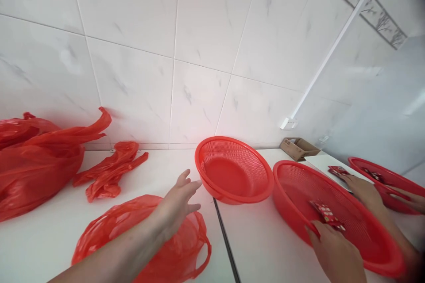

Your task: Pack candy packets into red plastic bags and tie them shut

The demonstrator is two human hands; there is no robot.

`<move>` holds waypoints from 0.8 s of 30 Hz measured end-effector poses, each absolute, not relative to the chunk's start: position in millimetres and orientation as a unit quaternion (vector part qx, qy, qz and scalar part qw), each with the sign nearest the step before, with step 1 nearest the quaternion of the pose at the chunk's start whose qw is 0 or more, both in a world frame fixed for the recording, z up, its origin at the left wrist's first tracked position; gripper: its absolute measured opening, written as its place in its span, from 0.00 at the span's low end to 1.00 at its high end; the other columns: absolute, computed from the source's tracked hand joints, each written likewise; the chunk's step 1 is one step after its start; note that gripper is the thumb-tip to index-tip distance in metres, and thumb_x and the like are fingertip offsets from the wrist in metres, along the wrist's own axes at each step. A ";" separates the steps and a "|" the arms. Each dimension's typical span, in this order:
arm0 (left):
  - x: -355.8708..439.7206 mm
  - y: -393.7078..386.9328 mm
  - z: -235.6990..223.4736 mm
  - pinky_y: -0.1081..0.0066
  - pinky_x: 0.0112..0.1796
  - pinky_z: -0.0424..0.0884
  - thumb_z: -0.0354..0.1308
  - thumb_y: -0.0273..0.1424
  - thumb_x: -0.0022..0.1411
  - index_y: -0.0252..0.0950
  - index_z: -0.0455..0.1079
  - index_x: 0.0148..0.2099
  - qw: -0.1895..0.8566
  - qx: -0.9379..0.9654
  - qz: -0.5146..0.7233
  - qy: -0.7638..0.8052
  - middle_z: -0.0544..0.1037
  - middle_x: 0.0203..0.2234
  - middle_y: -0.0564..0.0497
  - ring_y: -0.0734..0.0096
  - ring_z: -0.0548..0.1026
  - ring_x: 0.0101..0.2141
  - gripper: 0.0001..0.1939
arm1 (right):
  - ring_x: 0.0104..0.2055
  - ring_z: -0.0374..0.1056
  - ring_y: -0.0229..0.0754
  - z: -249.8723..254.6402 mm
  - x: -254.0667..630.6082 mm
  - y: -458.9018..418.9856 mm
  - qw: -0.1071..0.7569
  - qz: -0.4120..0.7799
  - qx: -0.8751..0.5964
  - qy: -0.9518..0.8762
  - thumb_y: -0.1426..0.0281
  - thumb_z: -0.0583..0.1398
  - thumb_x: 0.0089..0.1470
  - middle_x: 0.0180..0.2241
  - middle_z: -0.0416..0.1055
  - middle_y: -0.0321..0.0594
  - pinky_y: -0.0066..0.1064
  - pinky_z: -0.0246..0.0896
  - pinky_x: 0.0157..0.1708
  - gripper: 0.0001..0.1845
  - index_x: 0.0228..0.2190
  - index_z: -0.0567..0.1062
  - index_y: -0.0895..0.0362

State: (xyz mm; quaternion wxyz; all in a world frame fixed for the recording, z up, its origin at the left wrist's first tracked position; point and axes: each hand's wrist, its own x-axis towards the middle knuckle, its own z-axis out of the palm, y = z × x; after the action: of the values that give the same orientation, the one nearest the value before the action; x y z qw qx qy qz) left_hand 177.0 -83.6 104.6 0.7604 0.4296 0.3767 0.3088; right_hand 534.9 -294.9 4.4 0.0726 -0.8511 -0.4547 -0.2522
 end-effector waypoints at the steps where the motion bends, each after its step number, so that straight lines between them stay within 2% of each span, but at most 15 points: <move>1: 191.4 -82.5 101.0 0.55 0.51 0.67 0.58 0.45 0.56 0.49 0.36 0.67 0.764 0.420 0.308 0.380 0.39 0.66 0.46 0.52 0.47 0.64 0.44 | 0.31 0.71 0.51 5.9 530.4 -305.1 0.084 -0.242 -0.853 -0.454 0.63 0.50 0.53 0.28 0.74 0.46 0.42 0.62 0.30 0.14 0.28 0.73 0.53; 3: 217.8 -78.1 94.2 0.53 0.51 0.67 0.58 0.44 0.56 0.50 0.30 0.67 0.768 0.405 0.330 0.370 0.42 0.66 0.45 0.52 0.48 0.63 0.47 | 0.34 0.71 0.55 21.6 536.7 -314.2 0.107 -0.196 -0.864 -0.451 0.64 0.54 0.46 0.29 0.75 0.46 0.46 0.64 0.33 0.10 0.28 0.75 0.49; 4: 230.3 -75.5 91.4 0.53 0.50 0.68 0.57 0.43 0.57 0.50 0.28 0.66 0.770 0.403 0.345 0.355 0.45 0.66 0.45 0.54 0.50 0.63 0.47 | 0.35 0.71 0.56 36.3 548.9 -311.7 0.132 -0.182 -0.871 -0.436 0.64 0.55 0.43 0.30 0.75 0.46 0.48 0.65 0.35 0.10 0.30 0.75 0.47; 5: 242.5 -72.7 89.3 0.54 0.50 0.68 0.56 0.42 0.59 0.51 0.26 0.66 0.770 0.406 0.359 0.336 0.48 0.65 0.45 0.56 0.53 0.62 0.46 | 0.37 0.71 0.58 54.8 566.6 -304.5 0.134 -0.125 -0.875 -0.447 0.65 0.58 0.40 0.28 0.75 0.43 0.48 0.66 0.32 0.12 0.30 0.76 0.42; 6: 254.5 -69.9 87.9 0.55 0.51 0.67 0.54 0.42 0.60 0.52 0.25 0.66 0.769 0.414 0.369 0.317 0.49 0.65 0.45 0.58 0.55 0.61 0.44 | 0.42 0.70 0.58 75.6 588.4 -293.4 0.140 -0.121 -0.874 -0.449 0.64 0.57 0.40 0.28 0.74 0.40 0.48 0.66 0.33 0.14 0.32 0.75 0.37; 8: 277.2 -64.8 86.7 0.56 0.53 0.64 0.52 0.41 0.62 0.52 0.29 0.66 0.768 0.439 0.367 0.287 0.50 0.65 0.46 0.60 0.56 0.61 0.40 | 0.55 0.62 0.57 116.2 634.8 -264.9 0.149 -0.135 -0.872 -0.446 0.64 0.51 0.45 0.35 0.74 0.37 0.51 0.63 0.43 0.21 0.40 0.74 0.35; 10: 296.3 -60.8 87.0 0.55 0.55 0.60 0.54 0.41 0.60 0.50 0.37 0.66 0.777 0.462 0.335 0.267 0.51 0.64 0.45 0.58 0.55 0.62 0.38 | 0.61 0.53 0.54 145.5 668.6 -237.1 0.176 -0.139 -0.853 -0.471 0.65 0.46 0.50 0.39 0.74 0.35 0.51 0.57 0.51 0.24 0.44 0.73 0.37; 13: 311.5 -58.9 88.1 0.51 0.55 0.59 0.59 0.42 0.55 0.44 0.43 0.66 0.788 0.486 0.275 0.258 0.52 0.64 0.39 0.50 0.55 0.61 0.42 | 0.65 0.45 0.52 164.0 674.2 -207.7 0.210 -0.101 -0.812 -0.536 0.63 0.45 0.51 0.45 0.72 0.27 0.50 0.54 0.52 0.25 0.47 0.72 0.35; 15: 309.0 -60.1 89.1 0.52 0.54 0.60 0.62 0.42 0.53 0.41 0.45 0.66 0.783 0.507 0.252 0.257 0.50 0.64 0.37 0.49 0.55 0.61 0.44 | 0.64 0.48 0.52 166.3 654.5 -195.9 0.205 -0.052 -0.793 -0.571 0.60 0.51 0.48 0.48 0.70 0.22 0.50 0.57 0.49 0.23 0.46 0.70 0.30; 17: 295.9 -62.0 90.9 0.55 0.55 0.59 0.63 0.41 0.52 0.41 0.51 0.64 0.769 0.529 0.250 0.259 0.50 0.64 0.39 0.52 0.55 0.61 0.41 | 0.60 0.54 0.51 163.0 628.3 -191.4 0.194 -0.016 -0.787 -0.586 0.59 0.57 0.46 0.49 0.70 0.21 0.49 0.60 0.46 0.22 0.45 0.69 0.28; 20: 259.7 -64.2 96.1 0.56 0.56 0.59 0.63 0.40 0.53 0.41 0.62 0.58 0.743 0.557 0.258 0.268 0.56 0.62 0.42 0.54 0.57 0.60 0.31 | 0.53 0.62 0.48 140.8 586.3 -208.2 0.181 0.012 -0.784 -0.594 0.58 0.58 0.54 0.52 0.68 0.36 0.47 0.63 0.46 0.17 0.47 0.70 0.41; 21: 244.3 -65.0 98.5 0.56 0.56 0.59 0.62 0.40 0.53 0.42 0.65 0.57 0.727 0.573 0.261 0.273 0.59 0.61 0.43 0.54 0.59 0.59 0.28 | 0.51 0.63 0.46 127.3 570.8 -221.8 0.177 0.024 -0.782 -0.597 0.59 0.56 0.58 0.52 0.65 0.43 0.45 0.63 0.47 0.18 0.48 0.69 0.50; 23: 210.2 -67.3 103.3 0.56 0.55 0.60 0.61 0.42 0.54 0.44 0.67 0.55 0.671 0.626 0.269 0.291 0.64 0.58 0.45 0.54 0.63 0.57 0.26 | 0.50 0.64 0.48 92.9 535.0 -258.9 0.168 0.048 -0.779 -0.601 0.61 0.59 0.55 0.49 0.69 0.38 0.40 0.68 0.40 0.09 0.40 0.73 0.41; 24: 191.9 -68.8 105.2 0.57 0.54 0.61 0.60 0.44 0.53 0.45 0.67 0.54 0.632 0.656 0.277 0.305 0.67 0.56 0.47 0.54 0.64 0.56 0.26 | 0.50 0.64 0.48 73.9 514.7 -280.5 0.162 0.063 -0.776 -0.606 0.60 0.59 0.55 0.49 0.69 0.38 0.40 0.68 0.40 0.09 0.40 0.73 0.40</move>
State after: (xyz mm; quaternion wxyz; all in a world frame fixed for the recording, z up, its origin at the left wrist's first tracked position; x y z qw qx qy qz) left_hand 191.9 -68.8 105.2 0.6320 0.6563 0.3055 0.2767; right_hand 514.7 -280.5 73.9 0.1625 -0.7765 -0.6056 0.0627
